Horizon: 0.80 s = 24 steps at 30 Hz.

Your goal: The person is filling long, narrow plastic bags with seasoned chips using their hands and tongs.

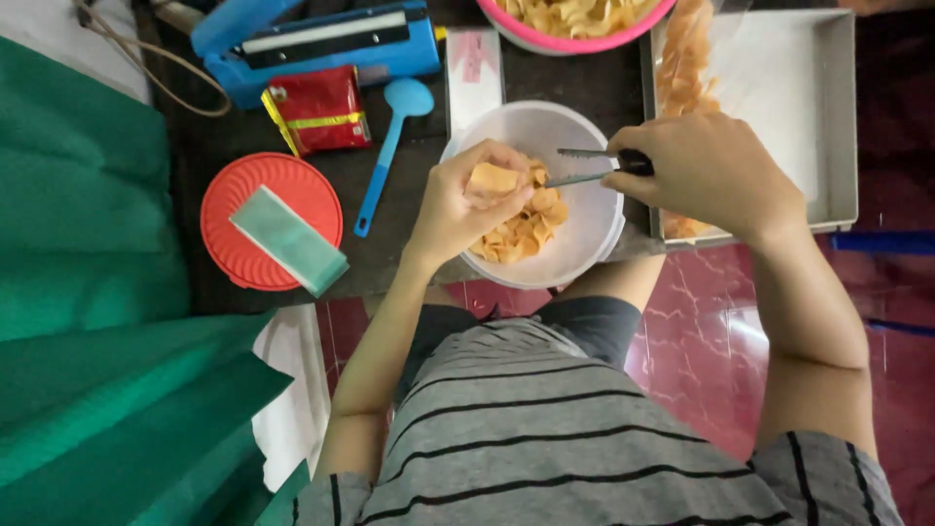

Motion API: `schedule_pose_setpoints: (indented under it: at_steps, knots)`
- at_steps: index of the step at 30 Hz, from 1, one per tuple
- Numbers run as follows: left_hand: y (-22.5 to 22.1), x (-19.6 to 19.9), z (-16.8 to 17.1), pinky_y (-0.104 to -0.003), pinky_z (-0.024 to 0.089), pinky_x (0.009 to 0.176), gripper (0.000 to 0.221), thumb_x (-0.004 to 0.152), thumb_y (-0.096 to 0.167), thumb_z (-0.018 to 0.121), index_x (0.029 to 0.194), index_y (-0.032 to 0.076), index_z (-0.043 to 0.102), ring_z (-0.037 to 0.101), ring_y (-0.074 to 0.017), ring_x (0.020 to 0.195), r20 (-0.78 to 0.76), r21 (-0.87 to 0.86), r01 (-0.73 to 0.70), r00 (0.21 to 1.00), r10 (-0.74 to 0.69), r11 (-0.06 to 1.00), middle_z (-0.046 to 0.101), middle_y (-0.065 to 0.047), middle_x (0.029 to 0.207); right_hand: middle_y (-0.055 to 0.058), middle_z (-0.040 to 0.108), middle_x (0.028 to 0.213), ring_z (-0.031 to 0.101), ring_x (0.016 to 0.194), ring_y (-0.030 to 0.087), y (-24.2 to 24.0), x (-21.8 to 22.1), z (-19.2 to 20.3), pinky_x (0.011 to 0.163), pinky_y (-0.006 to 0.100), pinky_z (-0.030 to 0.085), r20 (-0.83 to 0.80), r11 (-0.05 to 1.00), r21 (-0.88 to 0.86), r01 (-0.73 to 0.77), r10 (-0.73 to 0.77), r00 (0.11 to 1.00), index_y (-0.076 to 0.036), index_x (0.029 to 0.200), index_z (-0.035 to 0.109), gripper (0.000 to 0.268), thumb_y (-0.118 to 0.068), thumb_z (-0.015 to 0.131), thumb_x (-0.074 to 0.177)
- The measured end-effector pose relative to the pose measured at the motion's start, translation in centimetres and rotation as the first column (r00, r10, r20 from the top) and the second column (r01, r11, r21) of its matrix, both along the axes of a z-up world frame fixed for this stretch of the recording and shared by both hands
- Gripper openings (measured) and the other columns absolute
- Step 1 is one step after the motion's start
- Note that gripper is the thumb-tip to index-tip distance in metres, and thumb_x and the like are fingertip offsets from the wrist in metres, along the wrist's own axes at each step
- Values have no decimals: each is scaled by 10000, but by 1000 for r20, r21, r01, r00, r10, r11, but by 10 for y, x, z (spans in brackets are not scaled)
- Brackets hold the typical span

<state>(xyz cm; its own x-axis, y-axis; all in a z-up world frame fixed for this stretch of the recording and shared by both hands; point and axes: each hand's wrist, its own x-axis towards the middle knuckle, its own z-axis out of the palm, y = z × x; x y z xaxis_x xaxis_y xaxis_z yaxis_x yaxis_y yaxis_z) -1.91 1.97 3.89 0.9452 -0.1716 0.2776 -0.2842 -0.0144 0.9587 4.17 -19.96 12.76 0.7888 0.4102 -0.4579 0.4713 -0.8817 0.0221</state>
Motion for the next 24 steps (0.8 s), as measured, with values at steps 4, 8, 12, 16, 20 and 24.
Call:
schedule_pose_setpoints:
  at_steps: [4, 8, 12, 16, 20, 24]
  knots:
    - [-1, 4, -17, -215, 469, 868, 137, 868, 238, 687, 924, 128, 627, 590, -101, 962, -68, -147, -80, 995, 71, 986, 628, 10, 951, 87, 722, 855, 673, 769, 320, 5, 5, -2, 631, 439, 511, -71, 996, -48, 77, -80, 994, -168, 1200, 587, 401, -458, 452, 958]
    - [-3, 10, -32, -259, 502, 782, 481, 934, 517, 555, 1152, 99, 456, 604, -95, 691, -38, -410, 3, 999, -21, 912, 620, -41, 724, 80, 684, 953, 680, 780, 303, 8, 4, -61, 656, 433, 544, -176, 995, 33, -91, 95, 980, -160, 1099, 615, 348, -436, 507, 915]
    - [-5, 5, -18, -213, 487, 789, 449, 979, 485, 463, 1118, 65, 544, 644, -74, 760, -43, -310, -62, 998, 52, 949, 688, -66, 733, 120, 647, 952, 692, 780, 381, 3, 2, -180, 634, 486, 553, -24, 983, 42, -178, 179, 984, -169, 1086, 635, 360, -445, 596, 857]
    - [-12, -1, -16, -220, 481, 813, 346, 955, 424, 556, 1025, 97, 646, 646, -93, 816, -98, -339, -173, 984, 149, 925, 714, -70, 917, 130, 653, 953, 688, 835, 374, 9, 3, -210, 674, 492, 555, -55, 978, 41, -204, 206, 977, -110, 1049, 662, 367, -406, 646, 832]
    - [-13, 1, -21, -219, 533, 776, 325, 951, 395, 573, 1006, 93, 680, 697, -113, 800, -155, -368, -190, 978, 141, 910, 721, -71, 887, 126, 678, 954, 686, 875, 364, 12, 1, -203, 715, 499, 551, -128, 972, 20, -234, 234, 964, -105, 1036, 696, 312, -311, 696, 802]
    - [-16, -6, 6, -222, 503, 732, 283, 928, 345, 618, 889, 69, 672, 591, -80, 715, -112, -323, -233, 972, 208, 917, 667, -59, 723, 271, 640, 1104, 579, 1048, 517, 45, -8, -81, 854, 624, 460, -334, 920, 380, 92, 43, 942, 0, 1168, 611, 330, -198, 537, 915]
